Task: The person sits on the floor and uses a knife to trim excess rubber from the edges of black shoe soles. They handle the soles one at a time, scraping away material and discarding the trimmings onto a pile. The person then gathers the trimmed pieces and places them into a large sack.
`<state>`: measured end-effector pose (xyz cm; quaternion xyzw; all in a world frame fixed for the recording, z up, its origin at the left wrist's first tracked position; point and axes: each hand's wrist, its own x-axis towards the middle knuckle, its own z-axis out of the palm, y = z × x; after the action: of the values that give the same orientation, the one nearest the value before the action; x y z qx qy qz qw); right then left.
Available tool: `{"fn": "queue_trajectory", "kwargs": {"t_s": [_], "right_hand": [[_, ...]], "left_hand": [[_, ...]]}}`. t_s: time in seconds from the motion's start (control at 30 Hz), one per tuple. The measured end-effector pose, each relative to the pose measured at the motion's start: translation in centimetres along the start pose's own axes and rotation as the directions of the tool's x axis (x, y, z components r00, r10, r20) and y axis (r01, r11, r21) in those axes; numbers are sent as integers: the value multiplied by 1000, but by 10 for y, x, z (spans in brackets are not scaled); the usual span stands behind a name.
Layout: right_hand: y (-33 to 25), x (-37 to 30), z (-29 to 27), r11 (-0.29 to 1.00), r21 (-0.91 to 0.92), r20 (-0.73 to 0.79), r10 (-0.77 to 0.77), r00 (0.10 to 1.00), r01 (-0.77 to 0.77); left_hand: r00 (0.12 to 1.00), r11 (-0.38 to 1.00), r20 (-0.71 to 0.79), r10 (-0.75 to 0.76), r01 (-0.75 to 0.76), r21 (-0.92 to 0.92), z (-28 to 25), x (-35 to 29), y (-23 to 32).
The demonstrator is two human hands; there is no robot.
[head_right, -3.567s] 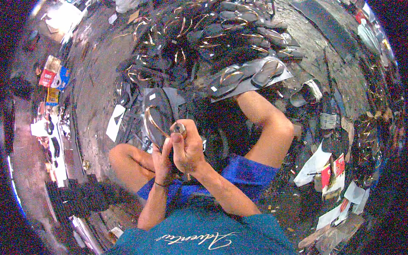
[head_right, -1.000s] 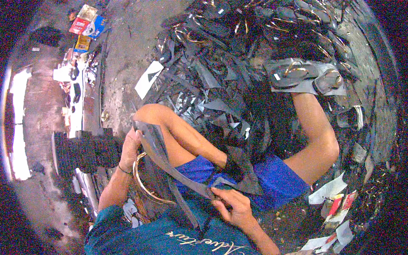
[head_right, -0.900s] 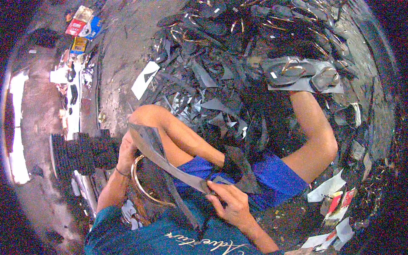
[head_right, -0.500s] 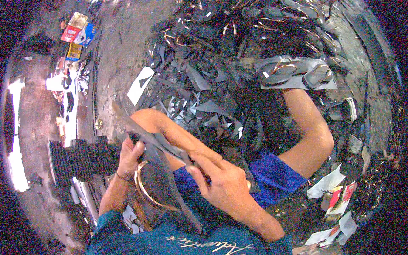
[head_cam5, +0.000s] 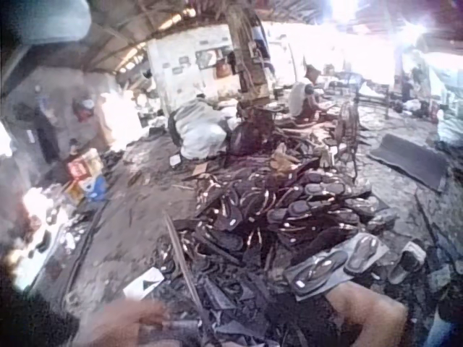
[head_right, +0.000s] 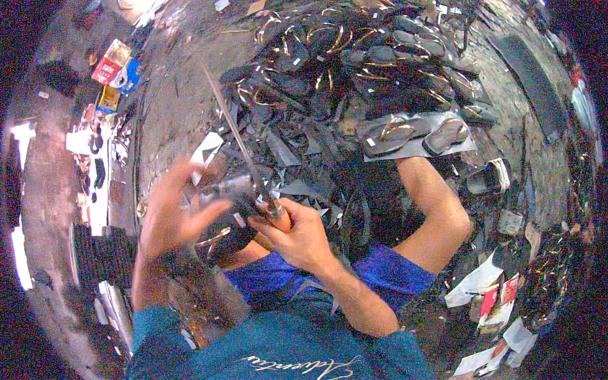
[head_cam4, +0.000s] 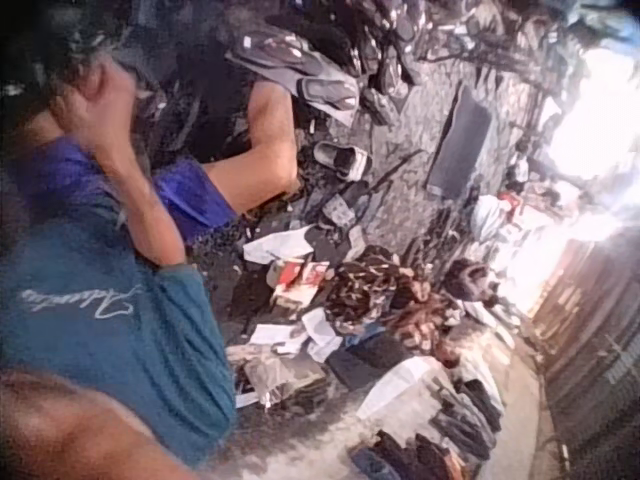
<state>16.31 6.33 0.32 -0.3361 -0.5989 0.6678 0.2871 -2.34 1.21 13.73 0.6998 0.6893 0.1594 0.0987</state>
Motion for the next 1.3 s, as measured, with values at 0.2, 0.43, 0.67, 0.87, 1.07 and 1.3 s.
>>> {"fn": "queue_trajectory", "kwargs": {"t_s": [0.2,0.43,0.67,0.87,1.07,1.3], "right_hand": [[25,-24,16,971,158,-18,186,982,-181],[-17,-33,-23,974,-121,-360,-222,906,191],[40,-126,-62,869,-494,-310,-150,939,-24],[45,-134,-55,887,-461,-342,-185,921,7],[16,-94,-51,929,-360,-300,-27,954,-87],[20,-115,-65,971,-230,-313,-5,950,-70]], "left_hand": [[752,-589,504,-426,192,-785,155,-134,32],[570,-463,270,-776,-225,-857,166,-14,15],[649,-561,278,-708,-277,-780,172,11,26],[679,-582,351,-645,-138,-802,178,-7,34],[651,-553,445,-616,46,-832,196,-66,52],[703,-688,486,-519,-5,-726,188,-95,36]]}}
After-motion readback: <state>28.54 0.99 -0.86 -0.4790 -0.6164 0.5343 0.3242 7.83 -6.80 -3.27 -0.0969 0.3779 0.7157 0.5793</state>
